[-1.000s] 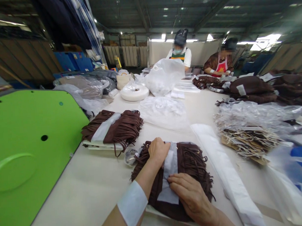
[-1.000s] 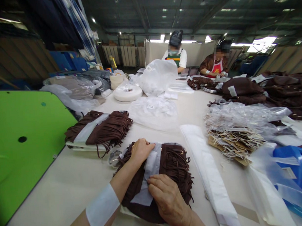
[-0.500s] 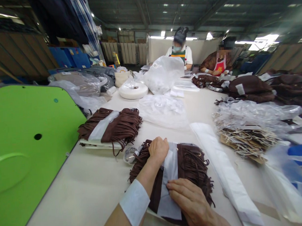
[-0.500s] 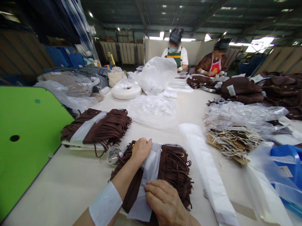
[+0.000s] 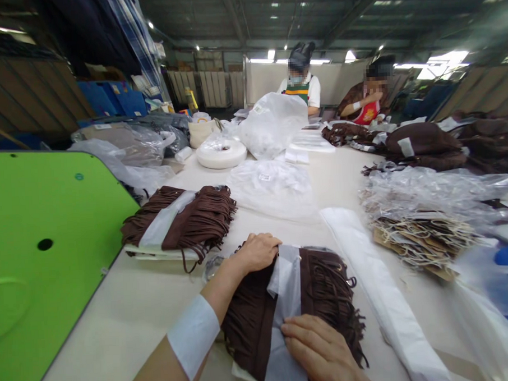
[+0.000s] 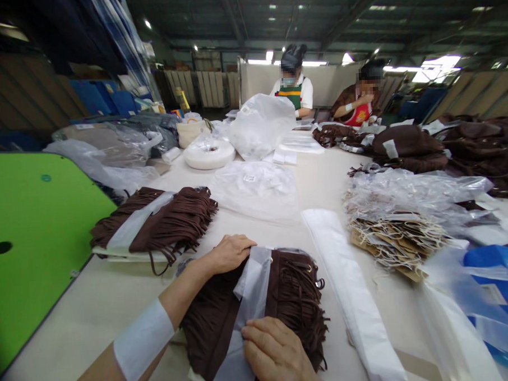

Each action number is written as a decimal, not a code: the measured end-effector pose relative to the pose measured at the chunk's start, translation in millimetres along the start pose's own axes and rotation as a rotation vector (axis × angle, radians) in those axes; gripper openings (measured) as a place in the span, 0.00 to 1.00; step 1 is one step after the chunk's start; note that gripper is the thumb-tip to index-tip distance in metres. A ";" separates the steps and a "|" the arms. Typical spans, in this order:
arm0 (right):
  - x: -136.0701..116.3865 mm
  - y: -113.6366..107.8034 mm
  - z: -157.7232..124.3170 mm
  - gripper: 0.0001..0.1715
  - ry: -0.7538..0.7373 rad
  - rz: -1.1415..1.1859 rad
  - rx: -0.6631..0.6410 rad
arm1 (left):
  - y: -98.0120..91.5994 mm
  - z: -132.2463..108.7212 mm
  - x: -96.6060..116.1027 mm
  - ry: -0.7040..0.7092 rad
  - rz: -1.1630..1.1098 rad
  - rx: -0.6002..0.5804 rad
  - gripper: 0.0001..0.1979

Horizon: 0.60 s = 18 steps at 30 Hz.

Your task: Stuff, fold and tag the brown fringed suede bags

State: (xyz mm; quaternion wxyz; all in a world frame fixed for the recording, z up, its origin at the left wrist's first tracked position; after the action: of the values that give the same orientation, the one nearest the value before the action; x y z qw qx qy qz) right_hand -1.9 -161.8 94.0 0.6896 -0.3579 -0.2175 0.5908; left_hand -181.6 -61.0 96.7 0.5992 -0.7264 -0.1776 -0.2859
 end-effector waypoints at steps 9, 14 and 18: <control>13.4 6.3 -12.3 0.11 0.210 0.302 0.138 | -6.3 -1.1 -11.5 0.053 -0.173 -0.137 0.21; 15.3 -6.8 -5.4 0.15 0.240 0.444 0.037 | -5.1 -1.5 -7.3 0.016 -0.149 -0.145 0.24; 13.0 -10.3 0.9 0.14 0.215 0.379 0.031 | 1.0 0.6 3.0 -0.035 -0.071 -0.098 0.19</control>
State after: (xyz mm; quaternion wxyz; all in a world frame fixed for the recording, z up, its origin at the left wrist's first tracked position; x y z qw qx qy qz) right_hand 7.0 -149.5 100.7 0.5908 -0.4428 -0.0623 0.6716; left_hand -178.6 -61.0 97.7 0.5491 -0.7529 -0.1996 -0.3028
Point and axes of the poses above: each hand's wrist, its own z-axis towards the middle knuckle, its own y-axis out of the palm, x = y × z, the point moved 3 cm from there along z, towards the middle knuckle, and after that the axes turned 7 degrees about -z, right-handed, at the moved point
